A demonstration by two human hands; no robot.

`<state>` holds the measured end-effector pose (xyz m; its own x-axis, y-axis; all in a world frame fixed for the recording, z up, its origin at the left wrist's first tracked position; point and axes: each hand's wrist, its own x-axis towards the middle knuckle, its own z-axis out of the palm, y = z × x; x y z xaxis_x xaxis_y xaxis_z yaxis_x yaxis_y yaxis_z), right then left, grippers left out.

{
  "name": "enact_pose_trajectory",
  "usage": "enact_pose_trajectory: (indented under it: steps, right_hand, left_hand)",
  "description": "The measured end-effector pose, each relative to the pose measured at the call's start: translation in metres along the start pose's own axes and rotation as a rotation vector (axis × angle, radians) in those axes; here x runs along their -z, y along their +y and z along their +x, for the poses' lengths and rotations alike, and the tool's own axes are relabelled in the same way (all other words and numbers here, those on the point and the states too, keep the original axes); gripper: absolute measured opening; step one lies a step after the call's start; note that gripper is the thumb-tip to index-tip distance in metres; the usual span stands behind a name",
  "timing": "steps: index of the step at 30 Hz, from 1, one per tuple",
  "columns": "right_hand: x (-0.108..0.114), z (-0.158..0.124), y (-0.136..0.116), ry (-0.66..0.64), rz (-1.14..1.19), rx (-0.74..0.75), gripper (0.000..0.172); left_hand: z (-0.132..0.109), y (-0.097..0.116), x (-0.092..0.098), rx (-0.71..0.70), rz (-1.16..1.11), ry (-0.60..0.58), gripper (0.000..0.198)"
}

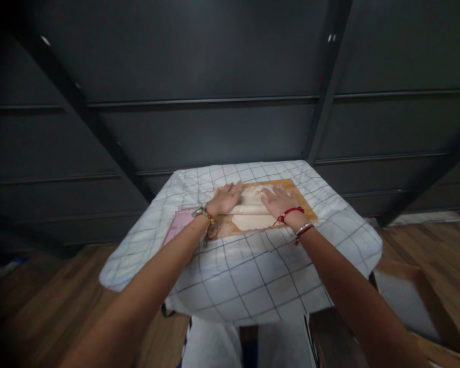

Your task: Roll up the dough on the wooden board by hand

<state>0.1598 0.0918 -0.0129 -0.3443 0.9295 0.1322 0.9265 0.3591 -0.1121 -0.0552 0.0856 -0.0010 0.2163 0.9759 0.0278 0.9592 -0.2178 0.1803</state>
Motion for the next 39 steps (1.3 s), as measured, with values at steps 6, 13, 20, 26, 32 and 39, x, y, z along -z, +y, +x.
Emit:
enact_pose_trajectory:
  steps: [6,13,20,26,32,39]
  right_hand:
    - [0.016,-0.035,-0.025,-0.012,-0.05,-0.046,0.054]
    - [0.007,-0.049,-0.027,0.09,-0.122,-0.021,0.052]
    - [0.006,-0.074,-0.034,0.15,-0.142,0.039,0.047]
    - [0.0,-0.1,-0.029,0.139,-0.139,0.11,0.038]
    - [0.002,-0.12,-0.021,0.358,-0.119,0.312,0.045]
    - [0.054,-0.061,0.0,0.251,-0.067,0.304,0.039]
  left_hand:
    - [-0.026,0.01,0.004,-0.051,0.001,0.036,0.053]
    - [-0.041,0.017,-0.001,-0.046,0.053,0.125,0.053]
    - [-0.068,0.024,-0.005,-0.063,0.1,0.2,0.052]
    - [-0.097,0.029,-0.016,-0.115,0.11,0.282,0.05]
    - [-0.121,0.026,-0.014,-0.159,0.092,0.364,0.051]
    - [-0.059,0.02,0.031,-0.068,0.069,0.413,0.05]
